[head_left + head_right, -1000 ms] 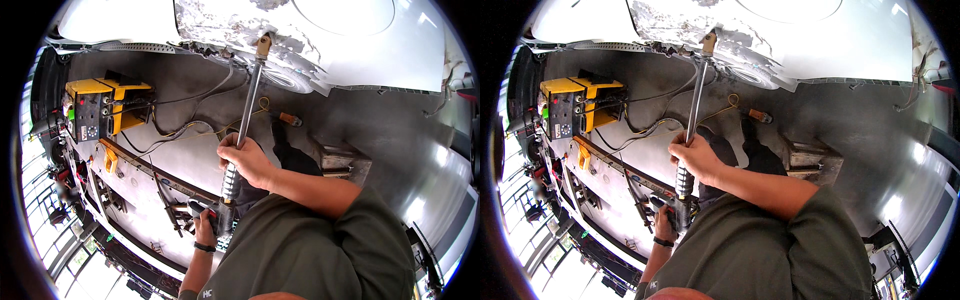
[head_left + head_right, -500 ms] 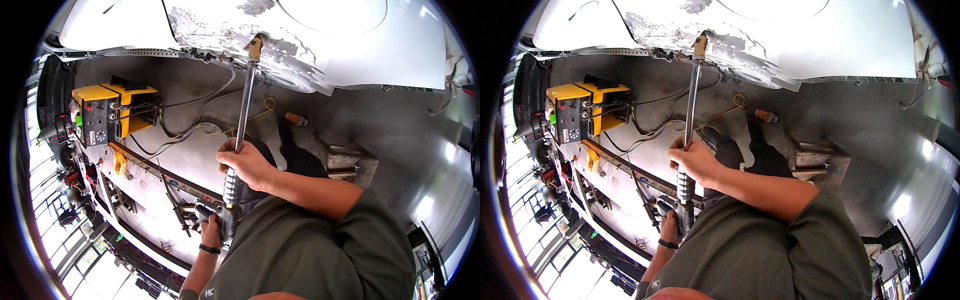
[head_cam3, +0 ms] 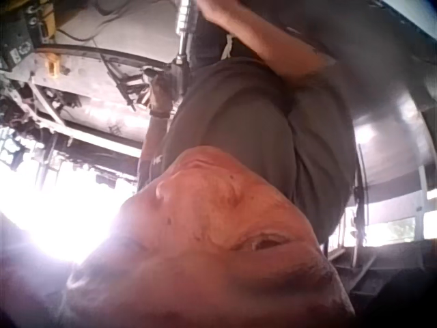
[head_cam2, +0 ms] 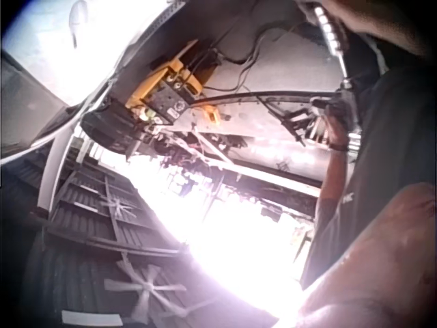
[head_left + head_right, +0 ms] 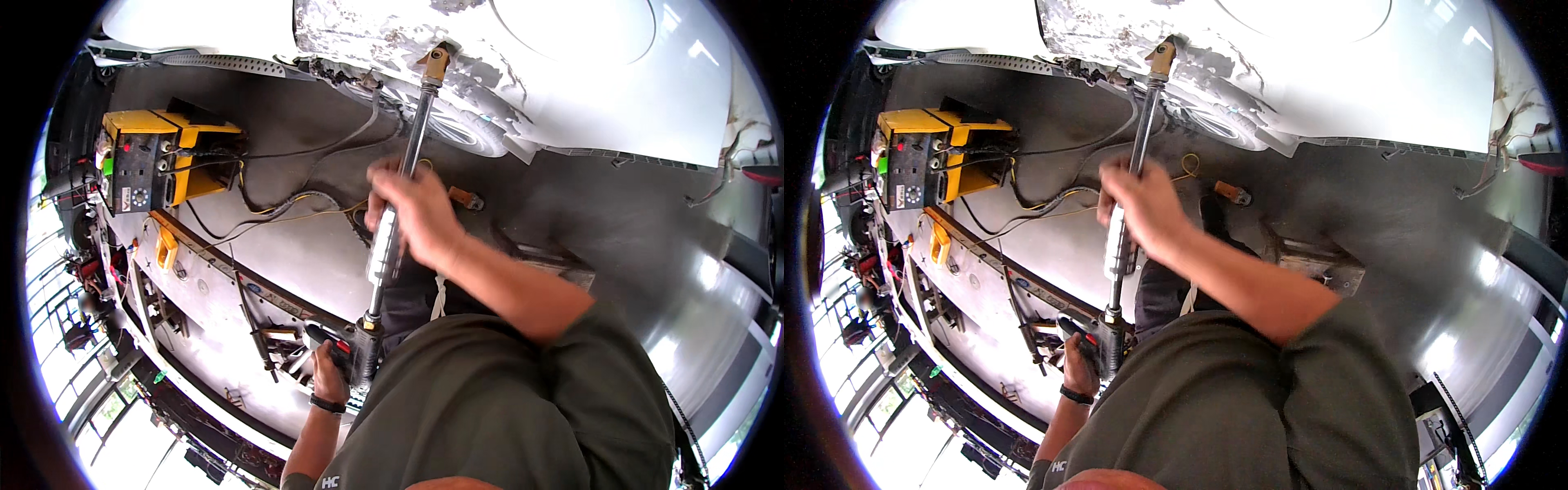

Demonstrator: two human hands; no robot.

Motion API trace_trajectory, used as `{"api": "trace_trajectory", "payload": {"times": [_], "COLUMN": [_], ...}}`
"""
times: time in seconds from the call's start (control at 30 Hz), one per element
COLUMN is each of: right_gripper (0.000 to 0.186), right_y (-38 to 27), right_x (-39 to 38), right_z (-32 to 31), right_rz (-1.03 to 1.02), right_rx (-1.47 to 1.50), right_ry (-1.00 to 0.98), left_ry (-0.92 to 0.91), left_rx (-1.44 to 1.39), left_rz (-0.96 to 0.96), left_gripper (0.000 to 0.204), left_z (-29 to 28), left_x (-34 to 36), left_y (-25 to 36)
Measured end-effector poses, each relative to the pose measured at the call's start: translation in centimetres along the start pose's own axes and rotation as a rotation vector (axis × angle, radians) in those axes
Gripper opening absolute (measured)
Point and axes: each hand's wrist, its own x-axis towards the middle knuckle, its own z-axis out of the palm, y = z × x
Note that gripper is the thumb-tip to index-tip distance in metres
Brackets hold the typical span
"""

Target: The person uses a hammer to tap on a damaged car fender and then uses a slide hammer to pull out dents in the metal.

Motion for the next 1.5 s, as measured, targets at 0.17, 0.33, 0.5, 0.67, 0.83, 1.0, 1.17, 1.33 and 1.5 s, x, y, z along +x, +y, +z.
{"api": "trace_trajectory", "payload": {"times": [0.17, 0.33, 0.5, 0.67, 0.83, 1.0, 1.17, 1.33, 1.5], "right_gripper": [0.011, 0.021, 0.034, 0.036, 0.032, 0.03, 0.026, 0.023, 0.021], "right_y": [5.6, 3.7, 0.8, 4.0, 4.5, 5.3, 3.8, 4.0, 3.6], "right_x": [-2.6, -1.7, -0.1, -2.4, -4.0, -3.2, -2.8, -2.7, -2.9], "right_z": [-0.4, -0.4, 0.7, -0.6, -2.0, -2.9, -1.7, -1.8, -1.8], "right_rz": [0.036, 0.105, 0.179, 0.033, 0.138, 0.087, 0.101, 0.117, 0.134], "right_rx": [-0.048, -0.131, -0.093, -0.329, -0.295, -0.315, -0.35, -0.299, -0.31], "right_ry": [0.008, -0.054, -0.058, -0.054, -0.023, -0.025, -0.068, -0.059, -0.071], "left_ry": [0.013, 0.267, 0.401, -0.164, -0.335, -0.137, -0.148, -0.062, -0.05], "left_rx": [0.083, 0.407, 0.272, 0.521, 0.38, 0.541, 0.515, 0.41, 1.076], "left_rz": [0.069, 0.547, 0.817, -0.134, -0.474, 0.031, 0.078, -0.019, 0.245], "left_gripper": [0.035, 0.041, 0.072, 0.037, 0.039, 0.04, 0.045, 0.047, 0.041], "left_z": [0.9, -1.0, 3.0, 2.0, 1.1, -1.2, -1.2, 0.3, -0.4], "left_x": [0.4, 0.7, 0.2, 6.2, 6.2, 5.3, 4.8, 4.1, 2.4], "left_y": [-0.8, -1.4, 1.9, 3.8, -0.4, -4.9, -4.8, -3.4, -2.7]}}
